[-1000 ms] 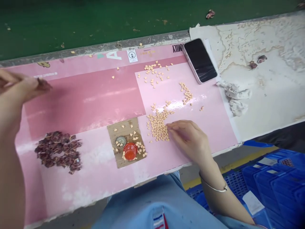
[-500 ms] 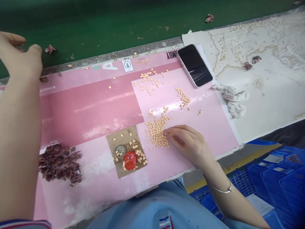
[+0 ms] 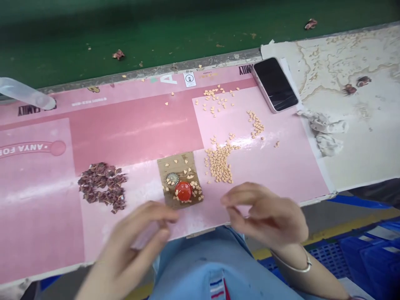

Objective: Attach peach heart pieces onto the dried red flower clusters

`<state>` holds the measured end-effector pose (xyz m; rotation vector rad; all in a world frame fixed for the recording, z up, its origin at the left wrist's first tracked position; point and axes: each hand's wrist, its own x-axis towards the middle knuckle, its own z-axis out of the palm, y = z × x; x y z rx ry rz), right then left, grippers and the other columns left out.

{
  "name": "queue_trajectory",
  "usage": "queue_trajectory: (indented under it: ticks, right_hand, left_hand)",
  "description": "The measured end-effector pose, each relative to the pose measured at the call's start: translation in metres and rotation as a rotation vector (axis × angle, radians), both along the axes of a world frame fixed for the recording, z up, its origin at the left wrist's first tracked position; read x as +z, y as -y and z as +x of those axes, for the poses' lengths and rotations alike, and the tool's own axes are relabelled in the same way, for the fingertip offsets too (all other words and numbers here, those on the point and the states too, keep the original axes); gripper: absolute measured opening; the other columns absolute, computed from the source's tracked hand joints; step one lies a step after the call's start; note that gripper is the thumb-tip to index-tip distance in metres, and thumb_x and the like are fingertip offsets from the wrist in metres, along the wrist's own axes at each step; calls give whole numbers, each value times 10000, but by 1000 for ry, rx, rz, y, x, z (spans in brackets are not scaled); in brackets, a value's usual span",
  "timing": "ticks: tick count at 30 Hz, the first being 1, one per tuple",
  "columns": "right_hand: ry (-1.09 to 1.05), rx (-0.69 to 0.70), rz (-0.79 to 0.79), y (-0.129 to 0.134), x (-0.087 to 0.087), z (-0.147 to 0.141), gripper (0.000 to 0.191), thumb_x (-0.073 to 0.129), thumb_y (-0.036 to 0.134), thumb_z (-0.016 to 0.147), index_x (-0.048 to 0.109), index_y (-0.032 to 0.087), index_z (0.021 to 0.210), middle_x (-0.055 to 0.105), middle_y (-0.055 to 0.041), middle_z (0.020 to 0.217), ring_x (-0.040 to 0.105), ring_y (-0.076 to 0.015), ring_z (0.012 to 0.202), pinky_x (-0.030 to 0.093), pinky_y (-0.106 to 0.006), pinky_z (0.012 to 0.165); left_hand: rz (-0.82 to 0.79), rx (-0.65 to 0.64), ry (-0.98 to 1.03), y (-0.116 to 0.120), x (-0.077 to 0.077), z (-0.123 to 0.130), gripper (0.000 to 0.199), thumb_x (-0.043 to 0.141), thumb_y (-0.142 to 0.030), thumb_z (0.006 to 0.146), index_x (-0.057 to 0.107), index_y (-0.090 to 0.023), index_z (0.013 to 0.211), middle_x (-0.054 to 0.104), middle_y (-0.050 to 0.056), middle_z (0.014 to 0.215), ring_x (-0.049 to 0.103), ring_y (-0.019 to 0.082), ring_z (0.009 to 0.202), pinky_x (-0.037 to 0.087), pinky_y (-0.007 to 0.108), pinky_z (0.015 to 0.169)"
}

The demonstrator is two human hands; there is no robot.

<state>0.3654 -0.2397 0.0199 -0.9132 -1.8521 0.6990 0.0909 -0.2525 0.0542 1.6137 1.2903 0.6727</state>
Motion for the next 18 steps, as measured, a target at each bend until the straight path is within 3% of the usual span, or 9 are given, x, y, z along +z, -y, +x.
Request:
queue_trajectory:
  ticks: [3,6,12,18]
  right_hand:
    - [49,86,33,10,19,-19,343,642,-25,952,536,285,851,856,13,860,817,-143,732,698,-227,643]
    - [101,38,58,20,21,-26,296,636,-22,972,625,274,963,850,41,835,793,-120,651,693,-191,667]
    - [180,-29,104,33,7,-22,258,652,-20,962,709,202,1080,855,19,867,797,-122,685,690,-159,772]
    - [132,-92,18,33,11,-23,249,759,112,948,725,328,1068,842,76,828,791,-147,685,702,-222,683]
  left_hand:
    - [-231,-27,280,11,-8,36,305,572,-499,1053,795,-300,997,778,7,884,729,126,793,586,193,728]
    - [-393,40,462,14,-16,56,383,648,-595,986,788,-249,901,757,16,852,713,125,819,581,184,778]
    - [-640,187,712,22,-23,63,316,844,-491,870,749,-200,787,710,-7,752,664,80,716,544,132,698]
    - [-663,198,815,24,-28,63,314,891,-453,829,754,-184,744,710,8,704,660,74,657,539,125,650]
